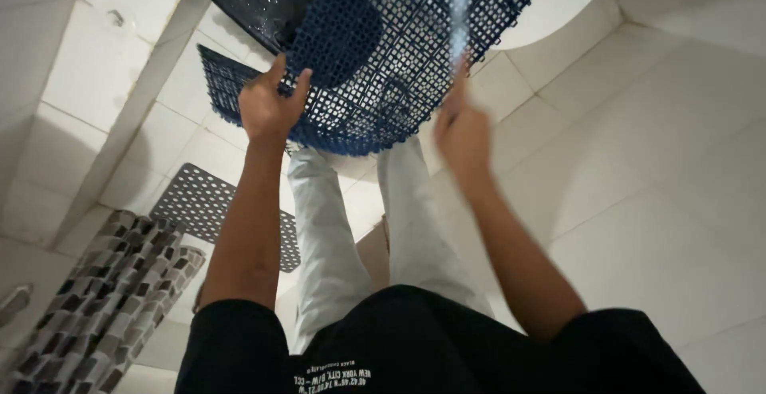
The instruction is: Scrubbing and rinsing a blue plastic bath mat in a bathroom.
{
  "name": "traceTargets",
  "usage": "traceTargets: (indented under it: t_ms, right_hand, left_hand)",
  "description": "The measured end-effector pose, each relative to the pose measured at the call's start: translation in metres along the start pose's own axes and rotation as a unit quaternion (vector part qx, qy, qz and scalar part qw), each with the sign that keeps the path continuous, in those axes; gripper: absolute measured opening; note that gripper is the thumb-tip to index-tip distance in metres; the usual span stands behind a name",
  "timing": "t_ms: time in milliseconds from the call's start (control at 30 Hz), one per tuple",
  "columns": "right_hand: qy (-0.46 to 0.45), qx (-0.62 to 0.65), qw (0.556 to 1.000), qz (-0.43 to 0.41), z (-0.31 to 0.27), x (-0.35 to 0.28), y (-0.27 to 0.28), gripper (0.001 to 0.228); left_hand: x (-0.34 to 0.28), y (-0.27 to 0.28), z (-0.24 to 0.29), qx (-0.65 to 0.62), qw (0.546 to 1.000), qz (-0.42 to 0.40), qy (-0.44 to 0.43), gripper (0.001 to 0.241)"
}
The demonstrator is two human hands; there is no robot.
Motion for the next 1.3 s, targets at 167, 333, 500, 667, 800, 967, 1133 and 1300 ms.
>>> traceTargets:
  t_ms: [167,333,500,667,800,967,1133,1300]
  right_hand:
    - [0.095,-0.032,0.994,-0.035,-0.004,-0.022,-0.022,0.069]
    - [0.083,-0.072,0.994,0.002,0.028,0.053,0.001,0.065]
    - [0.117,-0.048,0.99,0.055,-0.003,0.043,-0.01,0.064]
    - [0.032,-0.033,0.994,-0.102,-0.047,-0.08,-0.041,0.071]
    - [0.023,-0.044,0.989,-0.138,-0.033,-0.086,-0.032,0.07]
    - [0.075,-0.204,0.97,-0.107,0.054,0.021,-0.009,0.064]
    - [0.163,-0.144,0.973,0.079,0.041,0.132,0.033,0.047]
    - [0.044,-0.132,0.99,0.037,0.071,0.05,-0.023,0.023]
  left_hand:
    - [-0.002,-0.007,-0.009,0.034,0.999,0.007,-0.026,0.045]
    - [-0.002,-0.007,-0.009,0.011,0.999,0.011,-0.03,0.046]
    - [-0.003,-0.01,-0.007,0.008,1.0,0.02,-0.019,0.044]
    - [-0.002,-0.007,-0.007,-0.01,0.999,0.034,-0.022,0.044]
    - [-0.001,-0.005,-0.006,-0.005,1.0,0.019,-0.022,0.044]
    - [-0.001,-0.007,-0.011,-0.04,0.998,0.005,-0.05,0.047]
    - [-0.001,-0.008,-0.009,-0.041,0.998,0.003,-0.045,0.045]
    - [0.001,-0.012,-0.006,-0.019,1.0,-0.015,0.005,0.046]
Point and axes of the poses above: each hand's wrist, its own x-axis towards the middle knuckle, its own y-axis out of the back of the hand, z = x × y, the point moved 7 cm from there along x, towards the middle knuckle, and after that the axes turned 9 degrees about y, right-handed, at the moved point
